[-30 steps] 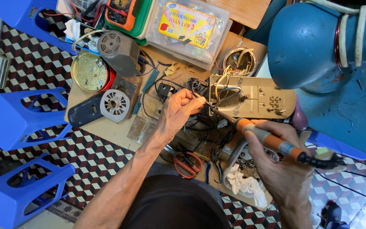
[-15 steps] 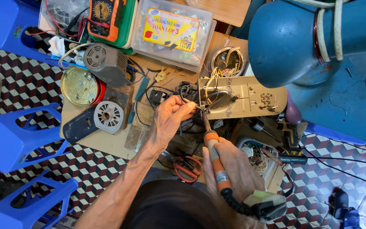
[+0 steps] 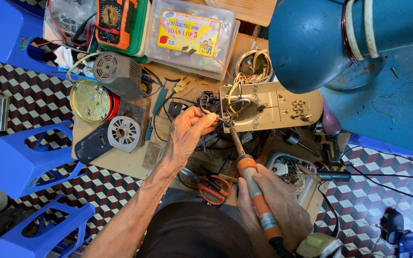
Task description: The person repairs an electronic device on a cluttered workbench, holding its wires and components steady with one hand while heating the connection with an orange hot-air gun, then switches to a soldering iron to solder the wire joints, repositioning the wires and device as they work.
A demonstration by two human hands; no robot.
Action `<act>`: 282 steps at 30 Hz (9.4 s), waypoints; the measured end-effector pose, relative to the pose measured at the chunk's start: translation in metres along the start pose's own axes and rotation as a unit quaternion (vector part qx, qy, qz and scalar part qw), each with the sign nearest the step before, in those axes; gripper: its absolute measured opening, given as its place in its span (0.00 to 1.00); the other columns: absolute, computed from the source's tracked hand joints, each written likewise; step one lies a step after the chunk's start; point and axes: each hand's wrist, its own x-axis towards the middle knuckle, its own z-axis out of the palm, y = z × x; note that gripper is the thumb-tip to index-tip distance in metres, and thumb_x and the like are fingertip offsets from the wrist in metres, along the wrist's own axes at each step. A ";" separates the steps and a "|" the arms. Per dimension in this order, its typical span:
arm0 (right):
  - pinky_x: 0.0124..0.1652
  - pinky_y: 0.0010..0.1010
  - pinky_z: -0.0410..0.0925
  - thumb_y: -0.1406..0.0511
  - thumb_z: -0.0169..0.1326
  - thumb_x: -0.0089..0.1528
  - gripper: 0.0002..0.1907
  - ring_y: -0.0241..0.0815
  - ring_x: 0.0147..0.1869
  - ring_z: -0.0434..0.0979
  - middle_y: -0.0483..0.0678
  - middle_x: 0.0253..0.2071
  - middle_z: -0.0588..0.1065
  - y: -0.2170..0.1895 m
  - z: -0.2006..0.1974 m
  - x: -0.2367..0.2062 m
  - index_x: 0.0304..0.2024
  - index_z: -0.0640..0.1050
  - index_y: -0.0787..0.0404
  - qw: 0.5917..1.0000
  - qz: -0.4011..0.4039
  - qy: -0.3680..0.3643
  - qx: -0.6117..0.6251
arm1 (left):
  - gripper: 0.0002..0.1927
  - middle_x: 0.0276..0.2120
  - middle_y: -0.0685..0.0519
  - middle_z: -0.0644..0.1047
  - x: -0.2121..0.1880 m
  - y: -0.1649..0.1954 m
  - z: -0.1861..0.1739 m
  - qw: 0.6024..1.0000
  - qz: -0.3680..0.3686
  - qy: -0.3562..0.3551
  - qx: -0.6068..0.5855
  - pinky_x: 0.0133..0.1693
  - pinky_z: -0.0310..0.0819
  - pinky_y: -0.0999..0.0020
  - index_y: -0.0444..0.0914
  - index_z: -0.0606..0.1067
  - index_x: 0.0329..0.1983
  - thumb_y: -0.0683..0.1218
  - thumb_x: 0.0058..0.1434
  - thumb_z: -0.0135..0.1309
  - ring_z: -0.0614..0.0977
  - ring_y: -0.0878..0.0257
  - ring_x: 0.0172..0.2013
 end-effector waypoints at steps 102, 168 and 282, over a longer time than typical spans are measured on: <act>0.38 0.33 0.81 0.68 0.64 0.54 0.19 0.44 0.42 0.86 0.55 0.40 0.83 0.115 -0.108 0.112 0.48 0.80 0.65 0.991 -0.030 -0.053 0.123 | 0.13 0.38 0.45 0.82 -0.009 0.006 0.011 0.998 -0.025 0.054 0.015 0.55 0.77 0.64 0.33 0.74 0.41 0.49 0.65 0.56 0.83 0.62 0.45; 0.42 0.31 0.81 0.70 0.61 0.62 0.12 0.45 0.49 0.85 0.60 0.47 0.80 -0.068 0.047 0.004 0.46 0.76 0.67 0.914 0.111 0.387 0.049 | 0.10 0.39 0.50 0.84 -0.006 0.009 -0.014 0.996 -0.043 -0.059 -0.042 0.57 0.77 0.63 0.34 0.76 0.44 0.46 0.67 0.56 0.83 0.66 0.44; 0.57 0.40 0.74 0.64 0.55 0.73 0.10 0.51 0.54 0.79 0.55 0.50 0.76 0.152 -0.015 -0.084 0.49 0.73 0.66 0.603 0.049 0.467 0.645 | 0.09 0.39 0.43 0.80 0.096 0.106 -0.023 0.761 0.427 0.152 0.464 0.41 0.77 0.54 0.37 0.83 0.44 0.41 0.60 0.64 0.83 0.46 0.39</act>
